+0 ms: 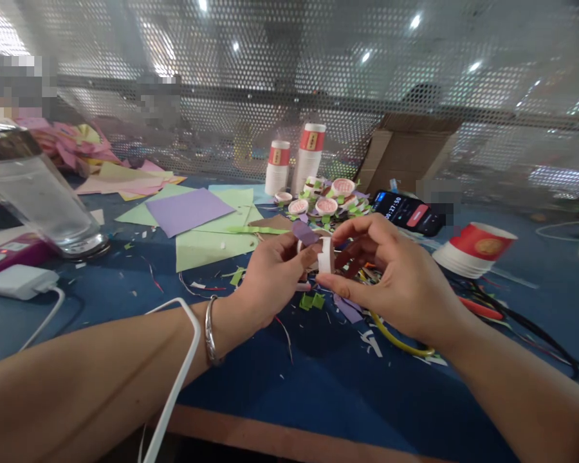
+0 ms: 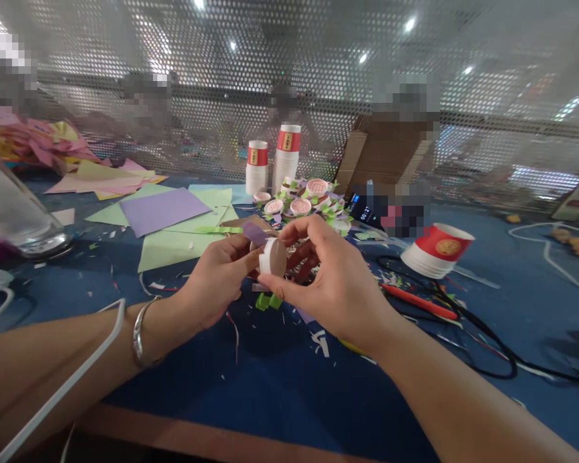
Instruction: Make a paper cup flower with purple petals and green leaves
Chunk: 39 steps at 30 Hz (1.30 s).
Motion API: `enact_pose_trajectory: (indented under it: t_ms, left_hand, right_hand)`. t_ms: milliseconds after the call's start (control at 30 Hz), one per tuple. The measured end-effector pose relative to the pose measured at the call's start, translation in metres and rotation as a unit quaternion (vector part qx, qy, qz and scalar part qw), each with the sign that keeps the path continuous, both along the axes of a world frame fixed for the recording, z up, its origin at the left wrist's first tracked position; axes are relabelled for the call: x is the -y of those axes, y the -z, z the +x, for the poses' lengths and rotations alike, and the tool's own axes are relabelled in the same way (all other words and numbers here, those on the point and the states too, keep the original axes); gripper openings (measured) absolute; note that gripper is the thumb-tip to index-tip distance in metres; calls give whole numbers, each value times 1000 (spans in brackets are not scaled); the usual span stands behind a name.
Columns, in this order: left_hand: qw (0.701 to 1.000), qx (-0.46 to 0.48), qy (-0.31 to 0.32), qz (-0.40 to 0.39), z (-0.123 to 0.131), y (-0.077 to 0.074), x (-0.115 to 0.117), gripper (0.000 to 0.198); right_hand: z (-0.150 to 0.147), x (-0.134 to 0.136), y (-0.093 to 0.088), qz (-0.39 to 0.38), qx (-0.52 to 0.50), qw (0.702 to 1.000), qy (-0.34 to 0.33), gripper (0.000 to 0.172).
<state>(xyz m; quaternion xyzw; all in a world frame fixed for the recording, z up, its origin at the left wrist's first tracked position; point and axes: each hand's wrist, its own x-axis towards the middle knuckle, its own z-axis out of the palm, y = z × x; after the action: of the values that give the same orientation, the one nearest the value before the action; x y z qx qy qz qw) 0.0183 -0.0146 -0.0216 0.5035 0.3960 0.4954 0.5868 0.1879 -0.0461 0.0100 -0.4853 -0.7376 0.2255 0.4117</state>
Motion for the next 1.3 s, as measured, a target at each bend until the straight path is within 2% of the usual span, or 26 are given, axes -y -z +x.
enact_pose_trajectory:
  t_ms: [133, 267, 433, 600, 833, 1100, 1300]
  left_hand:
    - [999, -19, -8, 40, 0, 4, -1, 13]
    - [995, -45, -11, 88, -1, 9, -2, 18]
    - [993, -62, -1, 99, -2, 11, -2, 21]
    - [989, -73, -13, 130, -2, 10, 0, 16]
    - [993, -64, 1, 98, -1, 9, 2, 18]
    - [998, -25, 37, 46, 1, 0, 7, 15]
    - [997, -24, 41, 61, 1, 3, 5, 12]
  right_hand:
    - [1, 0, -1, 31, 25, 999, 16, 46]
    - [3, -3, 0, 28, 32, 999, 21, 45]
    - [3, -4, 0, 33, 34, 999, 23, 44]
    - [1, -3, -1, 59, 41, 997, 32, 40]
    - [3, -4, 0, 41, 41, 998, 28, 38]
    - [7, -7, -1, 36, 50, 998, 20, 39]
    - [9, -7, 1, 31, 45, 998, 9, 40]
